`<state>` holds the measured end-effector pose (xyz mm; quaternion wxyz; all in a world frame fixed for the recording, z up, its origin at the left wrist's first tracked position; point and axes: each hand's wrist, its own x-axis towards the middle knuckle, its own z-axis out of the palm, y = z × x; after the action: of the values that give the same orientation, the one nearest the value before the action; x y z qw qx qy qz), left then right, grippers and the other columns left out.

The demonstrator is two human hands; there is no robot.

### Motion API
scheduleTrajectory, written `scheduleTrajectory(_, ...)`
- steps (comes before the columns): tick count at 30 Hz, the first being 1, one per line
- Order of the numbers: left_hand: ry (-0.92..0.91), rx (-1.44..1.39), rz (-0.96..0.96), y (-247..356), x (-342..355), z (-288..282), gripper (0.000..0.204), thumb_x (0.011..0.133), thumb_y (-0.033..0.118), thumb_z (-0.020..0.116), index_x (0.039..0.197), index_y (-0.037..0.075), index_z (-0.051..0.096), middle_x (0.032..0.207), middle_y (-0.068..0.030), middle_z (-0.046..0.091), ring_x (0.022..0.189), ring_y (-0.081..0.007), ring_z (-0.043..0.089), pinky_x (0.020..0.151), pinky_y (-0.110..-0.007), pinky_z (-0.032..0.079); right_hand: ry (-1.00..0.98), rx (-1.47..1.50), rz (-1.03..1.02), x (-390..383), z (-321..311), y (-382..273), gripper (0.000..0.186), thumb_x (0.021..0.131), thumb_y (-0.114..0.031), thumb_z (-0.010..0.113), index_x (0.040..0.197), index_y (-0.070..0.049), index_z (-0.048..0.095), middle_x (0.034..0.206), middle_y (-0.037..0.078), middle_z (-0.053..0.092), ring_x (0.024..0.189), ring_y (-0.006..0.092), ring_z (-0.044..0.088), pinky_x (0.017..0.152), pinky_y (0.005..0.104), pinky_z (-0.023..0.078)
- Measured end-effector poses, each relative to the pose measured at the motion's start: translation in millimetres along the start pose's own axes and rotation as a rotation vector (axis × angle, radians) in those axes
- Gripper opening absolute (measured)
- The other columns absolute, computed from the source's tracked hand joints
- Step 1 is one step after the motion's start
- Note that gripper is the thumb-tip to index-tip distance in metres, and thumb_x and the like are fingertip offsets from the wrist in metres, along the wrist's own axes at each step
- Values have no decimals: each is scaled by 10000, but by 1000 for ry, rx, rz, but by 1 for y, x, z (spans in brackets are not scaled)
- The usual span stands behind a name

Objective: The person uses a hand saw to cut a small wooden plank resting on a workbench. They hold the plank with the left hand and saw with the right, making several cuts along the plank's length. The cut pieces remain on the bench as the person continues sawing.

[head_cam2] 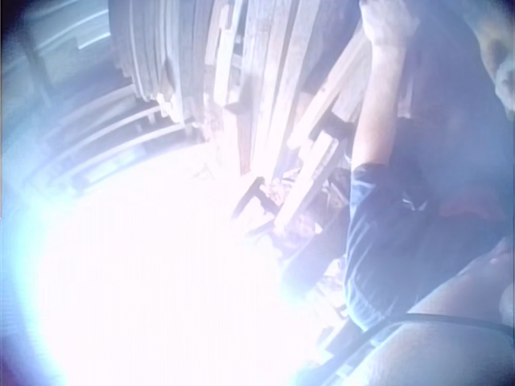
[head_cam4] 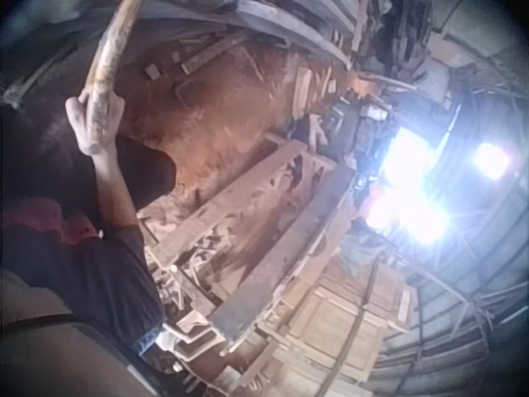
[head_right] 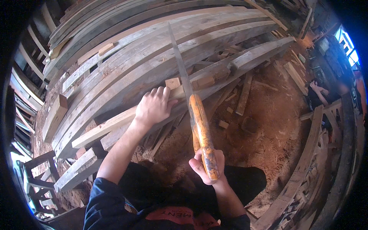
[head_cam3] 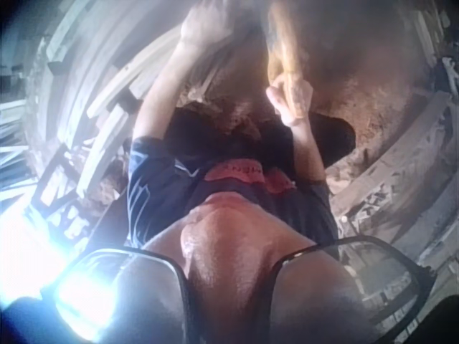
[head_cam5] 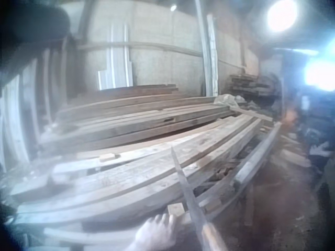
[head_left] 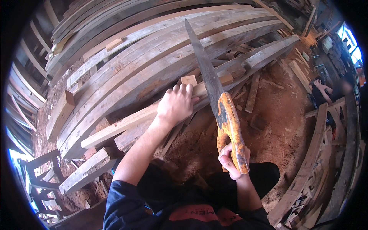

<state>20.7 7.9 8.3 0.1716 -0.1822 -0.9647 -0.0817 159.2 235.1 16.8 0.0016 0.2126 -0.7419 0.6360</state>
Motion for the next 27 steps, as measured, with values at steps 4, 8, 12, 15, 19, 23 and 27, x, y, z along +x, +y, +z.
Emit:
scheduleTrajectory(4, 1, -8, -1, 0, 1, 2, 359, 906, 372, 574, 916, 19, 511, 821, -141, 597, 785, -301, 643, 663, -401, 534, 129, 91, 69, 2, 1, 0, 246, 831, -208, 732, 727, -68, 559, 559, 28, 554, 492, 145, 554, 499, 274, 413)
scheduleTrajectory(8, -3, -8, -8, 1, 2, 2, 363, 906, 376, 574, 925, 19, 510, 824, -139, 598, 794, -301, 643, 676, -405, 533, 147, 200, 92, 1, -1, 0, 242, 838, -191, 726, 730, -60, 553, 559, 23, 551, 495, 128, 539, 497, 264, 403)
scheduleTrajectory(12, -11, 5, -13, 2, 2, 1, 367, 909, 378, 568, 937, 17, 508, 835, -140, 599, 811, -302, 641, 702, -407, 530, 146, 219, 98, 0, -1, 2, 242, 842, -189, 722, 726, -58, 554, 558, 22, 549, 493, 123, 528, 494, 260, 398)
scheduleTrajectory(15, -38, -5, -22, 2, 3, -1, 369, 909, 377, 566, 947, 14, 509, 841, -143, 599, 816, -305, 639, 711, -407, 526, 122, 180, 91, 0, -2, 3, 247, 842, -190, 720, 718, -59, 552, 559, 21, 548, 494, 122, 528, 493, 258, 395)
scheduleTrajectory(19, -30, -10, -19, 2, 2, 0, 371, 907, 374, 568, 954, 10, 510, 845, -147, 597, 812, -309, 637, 710, -410, 526, 141, 194, 92, 1, -1, 2, 247, 834, -184, 724, 711, -58, 550, 558, 26, 547, 497, 126, 530, 498, 261, 396)
scheduleTrajectory(23, -32, -3, -13, 2, 2, 0, 375, 907, 373, 568, 955, 6, 509, 847, -149, 596, 807, -312, 637, 705, -414, 527, 144, 197, 112, 1, -2, 1, 239, 828, -180, 724, 715, -57, 554, 561, 33, 551, 498, 139, 537, 502, 265, 400)
scheduleTrajectory(27, -50, 2, -9, 3, 4, -1, 365, 914, 365, 557, 965, 5, 525, 847, -157, 612, 813, -302, 646, 692, -398, 531, 144, 186, 105, 0, -2, 2, 235, 828, -183, 723, 721, -54, 559, 571, 37, 560, 503, 148, 547, 503, 267, 405)
